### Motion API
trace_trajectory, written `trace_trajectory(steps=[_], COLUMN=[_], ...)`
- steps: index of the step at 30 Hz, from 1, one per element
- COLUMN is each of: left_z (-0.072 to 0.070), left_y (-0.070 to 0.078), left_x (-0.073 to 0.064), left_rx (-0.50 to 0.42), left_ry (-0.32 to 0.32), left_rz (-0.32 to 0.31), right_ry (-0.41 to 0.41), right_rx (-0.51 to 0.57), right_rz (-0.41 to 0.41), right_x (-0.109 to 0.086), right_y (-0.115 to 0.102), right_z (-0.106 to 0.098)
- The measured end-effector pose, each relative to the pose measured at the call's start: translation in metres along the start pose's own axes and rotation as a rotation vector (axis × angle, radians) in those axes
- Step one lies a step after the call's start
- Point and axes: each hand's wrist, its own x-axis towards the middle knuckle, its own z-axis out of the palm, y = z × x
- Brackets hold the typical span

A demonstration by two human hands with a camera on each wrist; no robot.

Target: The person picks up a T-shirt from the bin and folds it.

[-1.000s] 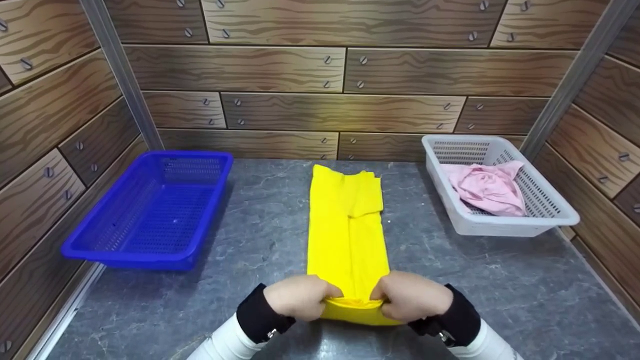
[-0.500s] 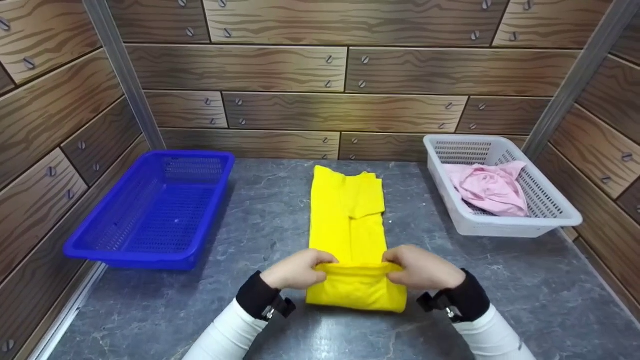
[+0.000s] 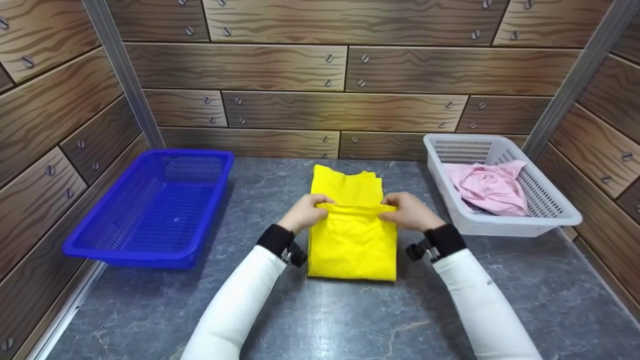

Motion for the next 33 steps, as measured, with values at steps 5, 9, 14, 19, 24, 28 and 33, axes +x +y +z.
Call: trace_trajectory(steps=[5, 9, 14, 19, 24, 28, 33], left_z=[0.005, 0.014, 0.022, 0.018, 0.009, 0.004, 0.004], left_y=[-0.017, -0.036, -0.050, -0.051, -0.056, -0.058, -0.057], left_x=[0.027, 0.037, 0.040, 0.028, -0.004, -0.029, -0.049], left_rx=[0.011, 0.055, 0.079, -0.047, -0.298, -0.383, -0.330], left_ry=[0.039, 0.061, 0.133, 0.146, 0.090, 0.005, -0.117], left_rz=[-0.117, -0.217, -0.230, -0.302, -0.375, -0.370, -0.338], right_ry=[-0.001, -0.021, -0.008, 0.059, 0.030, -0.065, -0.147], right_rx=[-0.012, -0.041, 0.013, 0.160, 0.329, 0.340, 0.292], right_rz=[0.084, 0.151, 0.253, 0.369, 0.388, 0.328, 0.212], right_x=[0.026, 0.036, 0.034, 0.013, -0.023, -0.047, -0.058], right_y=[0.016, 0.031, 0.046, 0.049, 0.047, 0.041, 0.035], right_z=[0.015, 0.034, 0.050, 0.056, 0.057, 0.054, 0.052])
